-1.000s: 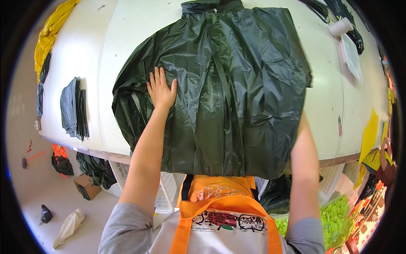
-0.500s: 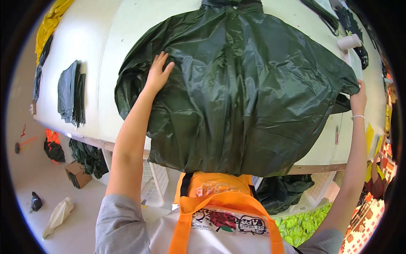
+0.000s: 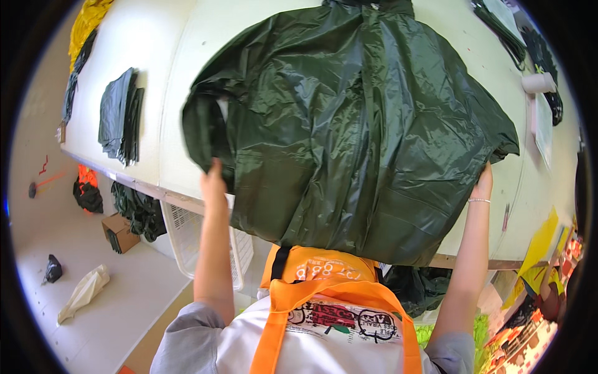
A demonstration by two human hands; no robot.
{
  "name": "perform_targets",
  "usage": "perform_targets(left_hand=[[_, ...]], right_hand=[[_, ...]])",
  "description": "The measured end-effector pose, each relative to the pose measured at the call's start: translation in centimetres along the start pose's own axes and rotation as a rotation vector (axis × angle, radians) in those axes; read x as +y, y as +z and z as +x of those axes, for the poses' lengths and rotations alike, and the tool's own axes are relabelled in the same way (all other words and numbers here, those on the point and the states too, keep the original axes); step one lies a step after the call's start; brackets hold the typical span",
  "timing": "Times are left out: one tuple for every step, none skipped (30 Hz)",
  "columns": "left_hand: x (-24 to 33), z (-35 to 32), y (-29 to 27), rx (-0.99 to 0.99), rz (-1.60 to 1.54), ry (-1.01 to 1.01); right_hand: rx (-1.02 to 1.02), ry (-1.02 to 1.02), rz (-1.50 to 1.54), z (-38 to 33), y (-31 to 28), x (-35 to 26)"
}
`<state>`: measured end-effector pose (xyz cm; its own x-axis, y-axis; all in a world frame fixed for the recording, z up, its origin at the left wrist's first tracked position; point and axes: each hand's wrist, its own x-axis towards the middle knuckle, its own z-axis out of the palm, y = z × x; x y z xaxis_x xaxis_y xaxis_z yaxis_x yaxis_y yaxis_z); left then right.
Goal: The person folds a dark green raincoat on a white table. They smooth the fabric, fold the sleeves inward, fold the body in half, then fold it into a compact rectangle and place it in a white basket.
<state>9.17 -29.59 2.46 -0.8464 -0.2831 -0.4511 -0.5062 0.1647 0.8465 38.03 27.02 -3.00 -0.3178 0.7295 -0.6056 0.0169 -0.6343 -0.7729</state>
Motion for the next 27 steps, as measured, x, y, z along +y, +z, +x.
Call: perform_targets(left_hand=[[0.6,1.7,-0.3,-0.058,-0.24,-0.005],[1.9,2.8,-0.3,-0.037,-0.261,-0.076],[2.0,5.2,-0.8,0.07,-0.311,-0.104],[3.0,7.7,-1.8,0.147,-0.253,-0.111],[3.6,10.9,-4.3,0.225,-0.191,0.017],[5.0,12.3,-6.9,0.336,-0.082,0.045],[6.5,13.8,-9.6,0.316,0.118,0.148],[7.0,17.4,-11.8,0.2,0.375,0.515],[8.5,18.2,-12.4,0.2,0.634,0.586],[11.2,16.7,-12.6,0.152,0.903,0.654],[13.2,14.6,-11.8,0.217,1.1,0.621],[13.9,13.4,-10.5,0.276,1.274,0.583],[14.6,13.7,-9.6,0.241,1.415,0.506],[14.3,13.4,-8.1,0.207,1.556,0.5],[14.3,11.1,-5.1,0.143,1.588,0.452],[14.6,7.4,-2.0,0.083,1.626,0.398],[14.2,4.4,0.1,0.17,1.658,0.527],[13.8,2.2,2.0,0.253,1.675,0.673],[13.0,1.4,3.1,0.32,1.568,0.954],[11.8,0.5,4.0,0.401,1.443,1.212],[10.4,-1.3,5.6,0.187,1.145,1.241],[8.7,-3.4,7.7,-0.017,0.844,1.242],[6.9,-5.9,9.5,-0.265,0.713,0.896],[5.1,-7.4,11.5,-0.45,0.797,0.651],[3.5,-8.5,13.3,-0.548,0.781,0.626],[2.2,-9.0,15.4,-0.557,0.792,0.648],[2.4,-9.0,17.4,-0.605,0.986,0.61]], right_hand=[[-0.005,0.01,0.067,0.6,0.0,-0.8],[-0.011,0.017,0.135,1.1,-0.3,-1.5],[0.091,-0.018,0.142,2.6,-1.9,-2.6],[0.209,-0.059,0.152,4.8,-5.7,-4.3],[0.32,-0.082,0.161,6.2,-8.5,-5.1],[0.326,-0.145,0.088,5.8,-9.6,-6.6],[0.447,-0.153,0.01,5.5,-12.1,-8.3],[0.545,-0.277,-0.201,6.4,-18.0,-11.6],[0.617,-0.428,-0.806,5.6,-20.9,-14.7],[0.721,-0.593,-1.494,4.3,-19.8,-16.9],[0.638,-0.943,-1.569,2.4,-16.4,-17.3],[0.589,-0.898,-1.748,0.4,-12.9,-18.7],[0.502,-0.781,-1.842,-0.6,-12.2,-19.5],[0.41,-0.652,-1.941,-1.3,-11.9,-20.1],[0.255,-0.621,-1.962,-2.0,-12.3,-19.0],[0.177,-0.689,-1.961,-3.3,-11.3,-16.2],[0.231,-0.403,-1.932,-5.8,-7.7,-13.5],[0.336,-0.374,-2.072,-6.6,-8.3,-10.8],[0.347,-0.287,-2.086,-8.2,-7.1,-8.5],[0.395,-0.738,-2.283,-10.5,-5.1,-5.8],[0.357,-0.894,-1.985,-11.7,-2.2,-3.8],[0.213,-1.148,-1.706,-12.6,-0.1,-1.3],[0.0,-0.963,-1.405,-15.2,5.3,1.1],[-0.127,-0.824,-1.148,-17.3,9.5,3.6],[-0.194,-0.71,-1.046,-18.9,13.4,5.3],[-0.259,-0.641,-0.838,-18.8,15.7,8.0],[-0.272,-0.657,-0.832,-18.4,17.5,9.9]])
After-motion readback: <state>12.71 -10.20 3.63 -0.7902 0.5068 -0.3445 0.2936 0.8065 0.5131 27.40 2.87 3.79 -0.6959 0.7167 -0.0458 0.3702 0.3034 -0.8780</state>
